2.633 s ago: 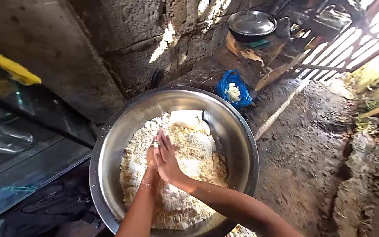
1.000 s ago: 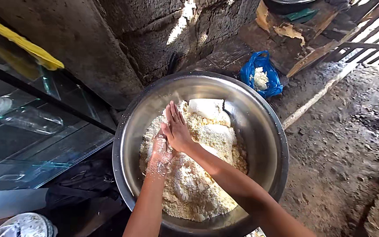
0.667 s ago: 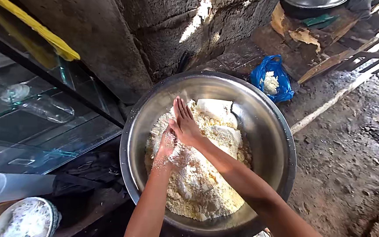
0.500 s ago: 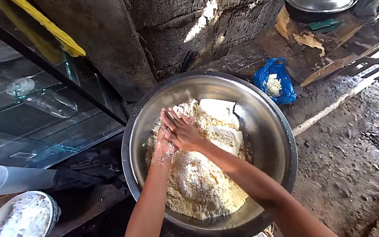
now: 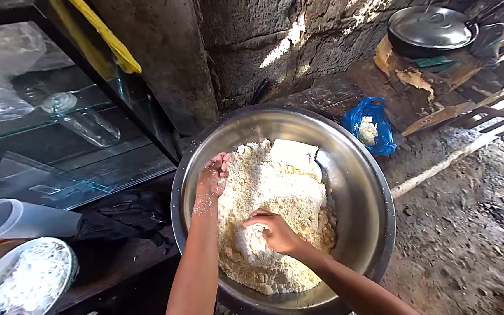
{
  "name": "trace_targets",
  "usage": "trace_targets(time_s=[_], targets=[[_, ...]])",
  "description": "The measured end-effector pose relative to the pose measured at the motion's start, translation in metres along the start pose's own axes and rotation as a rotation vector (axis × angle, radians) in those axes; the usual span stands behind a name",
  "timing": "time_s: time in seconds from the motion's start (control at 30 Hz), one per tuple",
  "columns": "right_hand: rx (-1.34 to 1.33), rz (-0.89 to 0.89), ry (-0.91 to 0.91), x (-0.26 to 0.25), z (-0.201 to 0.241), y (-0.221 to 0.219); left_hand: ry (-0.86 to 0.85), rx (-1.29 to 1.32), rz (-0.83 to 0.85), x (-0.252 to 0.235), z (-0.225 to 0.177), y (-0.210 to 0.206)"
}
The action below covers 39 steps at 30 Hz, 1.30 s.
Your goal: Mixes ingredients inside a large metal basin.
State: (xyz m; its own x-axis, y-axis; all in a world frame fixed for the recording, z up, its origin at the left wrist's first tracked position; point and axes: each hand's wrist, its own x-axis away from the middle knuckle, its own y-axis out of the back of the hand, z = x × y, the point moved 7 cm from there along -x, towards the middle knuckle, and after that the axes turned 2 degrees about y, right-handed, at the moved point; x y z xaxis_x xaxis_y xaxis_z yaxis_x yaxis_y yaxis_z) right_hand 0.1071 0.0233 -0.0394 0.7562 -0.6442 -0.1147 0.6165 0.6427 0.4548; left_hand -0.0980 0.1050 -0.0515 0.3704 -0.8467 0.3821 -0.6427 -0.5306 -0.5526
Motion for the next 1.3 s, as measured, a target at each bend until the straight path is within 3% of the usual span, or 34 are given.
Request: trace_targets(time_s=[0.1,0.2,0.27,0.33,0.4,0.5,0.63,0.73,0.87,0.97,1.1,1.3], targets=[[-0.098,-0.174,-0.252,0.004,-0.012,0.029,0.084,-0.175,-0.016,0.000,0.006,-0.003],[-0.358,-0.462,-0.499,-0.004,-0.019,0.056,0.102,-0.318,-0.053,0.002,0.012,0.002],[-0.534,-0.472,-0.590,-0.014,-0.021,0.070,0.034,-0.275,0.044,0.000,0.012,-0.002],[-0.585,-0.335,-0.492,-0.026,-0.020,0.084,0.008,-0.191,0.084,0.000,0.011,-0.007],[-0.547,-0.239,-0.402,-0.033,-0.023,0.097,-0.009,-0.188,0.079,0.000,0.009,-0.009],[-0.410,-0.330,-0.459,-0.040,-0.033,0.115,-0.002,-0.256,0.025,-0.001,0.007,-0.010],[0.045,-0.294,-0.549,-0.061,-0.045,0.136,0.015,-0.355,-0.061,-0.010,0.010,-0.002],[0.380,-0.233,-0.629,-0.082,-0.053,0.147,-0.053,-0.663,-0.176,-0.016,0.011,0.007],[0.582,-0.007,-0.549,-0.106,-0.066,0.122,0.071,-1.407,0.124,-0.015,0.039,-0.002],[0.504,0.038,-0.413,-0.112,-0.059,0.106,0.113,-1.625,0.295,0.003,0.060,-0.022],[0.199,-0.055,-0.453,-0.105,-0.058,0.118,0.068,-1.399,0.313,0.002,0.050,-0.020],[0.067,0.023,-0.579,-0.089,-0.044,0.117,0.095,-0.751,0.095,-0.003,0.032,-0.021]])
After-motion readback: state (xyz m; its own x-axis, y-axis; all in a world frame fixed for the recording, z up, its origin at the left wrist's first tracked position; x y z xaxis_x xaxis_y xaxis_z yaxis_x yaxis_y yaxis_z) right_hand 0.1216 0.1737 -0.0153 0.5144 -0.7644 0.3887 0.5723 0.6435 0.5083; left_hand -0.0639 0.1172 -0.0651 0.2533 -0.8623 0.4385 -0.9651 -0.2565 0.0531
